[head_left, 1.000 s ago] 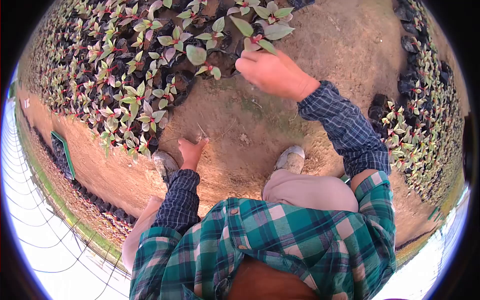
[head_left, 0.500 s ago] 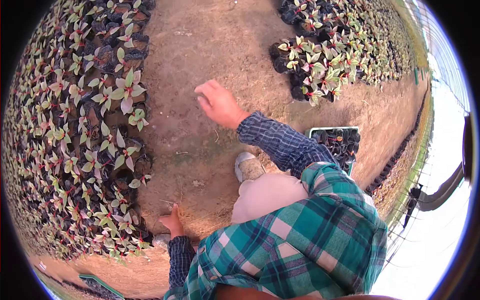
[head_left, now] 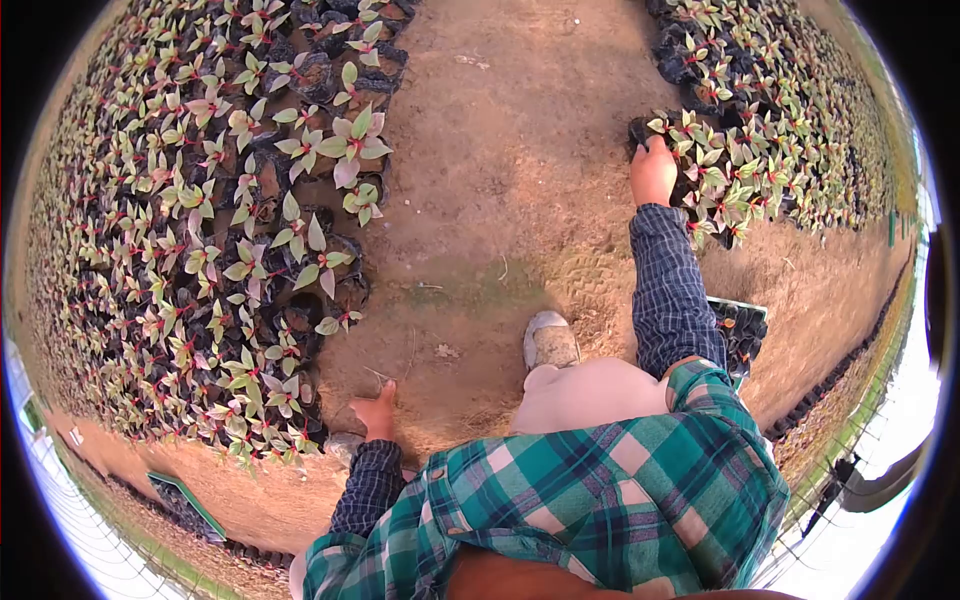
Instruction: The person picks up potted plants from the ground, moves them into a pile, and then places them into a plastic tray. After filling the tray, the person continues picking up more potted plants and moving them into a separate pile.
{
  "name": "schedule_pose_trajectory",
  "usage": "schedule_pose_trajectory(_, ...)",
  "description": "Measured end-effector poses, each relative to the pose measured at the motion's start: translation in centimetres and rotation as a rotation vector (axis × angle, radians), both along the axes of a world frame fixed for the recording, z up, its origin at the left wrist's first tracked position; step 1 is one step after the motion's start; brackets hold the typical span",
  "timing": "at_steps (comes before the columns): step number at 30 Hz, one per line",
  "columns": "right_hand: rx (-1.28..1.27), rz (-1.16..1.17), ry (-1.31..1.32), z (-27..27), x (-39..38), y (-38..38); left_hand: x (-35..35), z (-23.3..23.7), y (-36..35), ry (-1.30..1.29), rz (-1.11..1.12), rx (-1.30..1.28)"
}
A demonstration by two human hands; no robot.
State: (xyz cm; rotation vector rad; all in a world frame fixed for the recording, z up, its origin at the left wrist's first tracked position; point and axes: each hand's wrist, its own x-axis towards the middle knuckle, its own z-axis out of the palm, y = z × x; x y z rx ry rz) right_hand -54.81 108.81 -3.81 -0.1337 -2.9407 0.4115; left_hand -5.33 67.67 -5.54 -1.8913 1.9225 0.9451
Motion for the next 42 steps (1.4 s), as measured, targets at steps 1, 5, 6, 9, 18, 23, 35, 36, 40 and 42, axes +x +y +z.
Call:
schedule_pose_trajectory(1, -0.041, 0.023, 0.033, 1.0, 0.5, -0.3, 0.1, 0.1, 0.1, 0.003, 0.017, -0.006)
schedule_pose_trajectory(5, -0.29, 0.266, 0.051, 3.8, 1.1, -5.2, -1.1, 1.3, 0.7, 0.011, -0.018, -0.018)
schedule_pose_trajectory(6, -0.322, 0.362, 0.041, 3.9, 0.1, -6.5, -1.1, 1.4, 0.7, 0.032, -0.028, -0.016)
schedule_pose_trajectory(9, -0.293, 0.633, -0.028, 6.0, -3.3, -11.4, 0.3, 0.0, 0.3, -0.005, -0.021, -0.03)
schedule_pose_trajectory(18, -0.164, 1.112, -0.061, 5.9, -13.9, -22.8, -0.1, 0.4, 0.4, -0.08, -0.035, -0.044)
schedule_pose_trajectory(23, -0.214, 0.881, -0.186, 2.6, -13.8, -23.1, -0.2, 0.6, -0.1, -0.035, -0.068, 0.061)
schedule_pose_trajectory(35, -0.228, -0.205, 0.178, 0.8, -0.4, -1.7, -2.3, 2.7, 0.7, 0.094, 0.207, 0.192)
schedule_pose_trajectory(36, -0.185, -0.292, 0.166, 1.4, -0.2, -0.3, -2.5, 2.8, 0.6, 0.038, 0.183, 0.185)
schedule_pose_trajectory(40, -0.034, -0.425, -0.088, 2.6, -1.3, 2.0, -1.7, 2.1, -0.1, -0.027, 0.196, 0.23)
schedule_pose_trajectory(42, 0.117, -0.354, -0.097, -0.2, -2.5, 3.1, -0.2, 0.7, -0.5, 0.032, 0.211, 0.221)
